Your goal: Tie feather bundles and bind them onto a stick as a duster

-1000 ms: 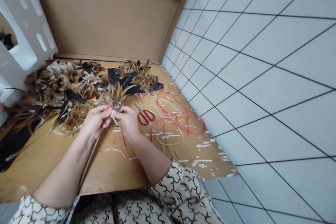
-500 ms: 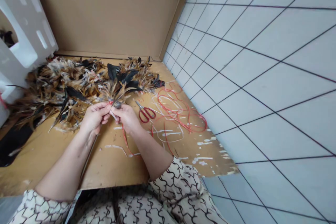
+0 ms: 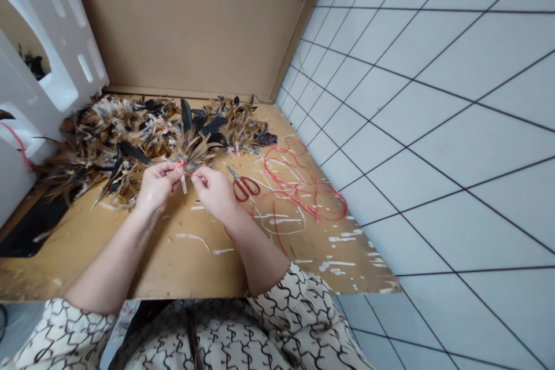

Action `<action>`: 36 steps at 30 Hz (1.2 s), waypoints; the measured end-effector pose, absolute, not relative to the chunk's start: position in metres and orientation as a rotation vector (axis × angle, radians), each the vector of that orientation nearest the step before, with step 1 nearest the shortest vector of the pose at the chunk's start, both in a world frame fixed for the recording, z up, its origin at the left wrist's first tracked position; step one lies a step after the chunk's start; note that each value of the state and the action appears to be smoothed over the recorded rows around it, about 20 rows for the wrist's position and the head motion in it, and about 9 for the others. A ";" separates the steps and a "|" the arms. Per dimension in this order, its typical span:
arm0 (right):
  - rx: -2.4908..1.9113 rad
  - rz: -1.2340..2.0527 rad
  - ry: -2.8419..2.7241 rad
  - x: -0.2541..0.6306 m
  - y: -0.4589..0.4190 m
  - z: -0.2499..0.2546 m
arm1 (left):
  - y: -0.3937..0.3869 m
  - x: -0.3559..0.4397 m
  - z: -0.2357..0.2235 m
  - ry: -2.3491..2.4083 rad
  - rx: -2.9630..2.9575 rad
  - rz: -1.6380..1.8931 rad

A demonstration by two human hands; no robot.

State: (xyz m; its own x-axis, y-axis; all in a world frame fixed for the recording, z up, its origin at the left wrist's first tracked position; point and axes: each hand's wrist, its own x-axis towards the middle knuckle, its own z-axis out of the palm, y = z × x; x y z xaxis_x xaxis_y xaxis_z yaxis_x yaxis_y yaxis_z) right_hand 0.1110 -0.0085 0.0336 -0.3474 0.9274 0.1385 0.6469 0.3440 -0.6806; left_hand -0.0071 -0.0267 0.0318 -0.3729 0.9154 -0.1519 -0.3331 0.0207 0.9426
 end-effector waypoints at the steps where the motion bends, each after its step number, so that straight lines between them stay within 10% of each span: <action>1: -1.363 0.710 -2.103 0.112 -0.009 0.035 | -0.027 -0.007 0.031 1.290 0.690 1.567; 12: -1.340 0.436 -2.294 0.125 -0.010 0.055 | -0.038 0.010 0.012 1.640 1.352 1.429; 24: -1.060 0.126 -2.667 0.131 -0.002 0.060 | -0.061 0.026 0.013 2.193 2.095 0.517; 36: -0.935 0.346 -2.726 0.129 0.009 0.059 | -0.082 0.022 0.002 2.142 2.492 0.682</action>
State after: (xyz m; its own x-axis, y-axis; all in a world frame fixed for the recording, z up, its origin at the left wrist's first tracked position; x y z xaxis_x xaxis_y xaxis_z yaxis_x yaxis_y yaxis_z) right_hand 0.1294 0.0087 0.0593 -0.7667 0.6250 0.1468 0.5685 0.7672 -0.2971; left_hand 0.0219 -0.0820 0.0020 0.1128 0.8938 0.4340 0.9802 -0.1716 0.0986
